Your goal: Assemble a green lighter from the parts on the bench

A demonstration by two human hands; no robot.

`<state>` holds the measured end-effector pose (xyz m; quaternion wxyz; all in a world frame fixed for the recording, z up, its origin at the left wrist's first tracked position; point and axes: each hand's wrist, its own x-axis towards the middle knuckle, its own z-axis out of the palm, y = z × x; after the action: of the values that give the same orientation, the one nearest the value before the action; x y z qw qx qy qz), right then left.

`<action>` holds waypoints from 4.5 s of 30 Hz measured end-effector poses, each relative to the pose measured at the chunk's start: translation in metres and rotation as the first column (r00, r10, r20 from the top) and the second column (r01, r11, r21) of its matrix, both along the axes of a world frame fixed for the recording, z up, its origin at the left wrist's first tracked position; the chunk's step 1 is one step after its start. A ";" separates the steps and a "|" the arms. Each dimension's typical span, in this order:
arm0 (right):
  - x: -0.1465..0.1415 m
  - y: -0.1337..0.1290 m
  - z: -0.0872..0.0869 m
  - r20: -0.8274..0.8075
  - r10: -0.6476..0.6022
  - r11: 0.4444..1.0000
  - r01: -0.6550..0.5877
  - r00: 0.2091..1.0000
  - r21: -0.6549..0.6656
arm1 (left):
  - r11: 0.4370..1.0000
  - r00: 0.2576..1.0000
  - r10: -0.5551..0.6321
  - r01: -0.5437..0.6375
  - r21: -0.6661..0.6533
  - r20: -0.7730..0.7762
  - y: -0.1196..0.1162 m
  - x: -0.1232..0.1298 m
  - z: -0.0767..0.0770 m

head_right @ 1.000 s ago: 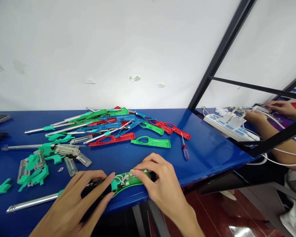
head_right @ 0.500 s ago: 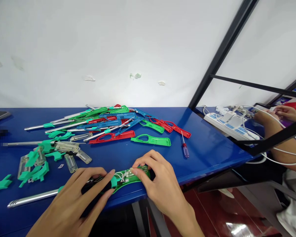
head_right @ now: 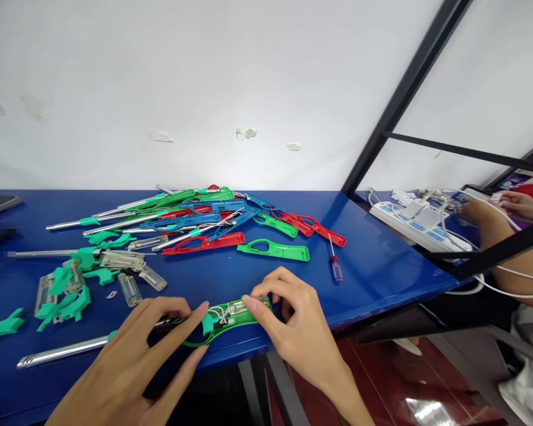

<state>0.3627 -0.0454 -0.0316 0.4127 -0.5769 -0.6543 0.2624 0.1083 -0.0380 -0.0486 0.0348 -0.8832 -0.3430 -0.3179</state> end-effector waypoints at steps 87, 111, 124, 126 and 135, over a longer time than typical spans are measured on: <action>-0.033 -0.011 -0.010 0.481 0.160 0.890 -0.337 0.862 0.308 | 0.994 0.993 0.040 -0.028 -0.107 0.112 -0.002 -0.013 0.007; -0.011 -0.005 -0.003 -0.070 0.044 0.933 -0.016 0.997 0.359 | 0.999 0.994 0.036 -0.032 -0.038 0.100 -0.001 -0.018 0.000; 0.019 0.012 -0.022 0.024 -0.549 0.740 0.472 0.836 0.479 | 0.999 0.995 0.047 -0.047 -0.005 0.088 -0.002 -0.017 -0.002; 0.017 0.012 -0.026 0.011 -0.597 0.700 0.514 0.802 0.496 | 0.998 0.993 0.067 -0.067 -0.001 0.099 -0.004 -0.019 -0.003; 0.033 0.012 -0.029 -0.005 -0.646 0.737 0.626 0.763 0.253 | 0.985 0.980 0.171 -0.172 0.002 -0.102 -0.014 -0.030 0.014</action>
<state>0.3953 -0.0330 -0.0607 0.5162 -0.7219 -0.4609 0.0004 0.0786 -0.0519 -0.0344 0.0764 -0.8656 -0.4166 -0.2671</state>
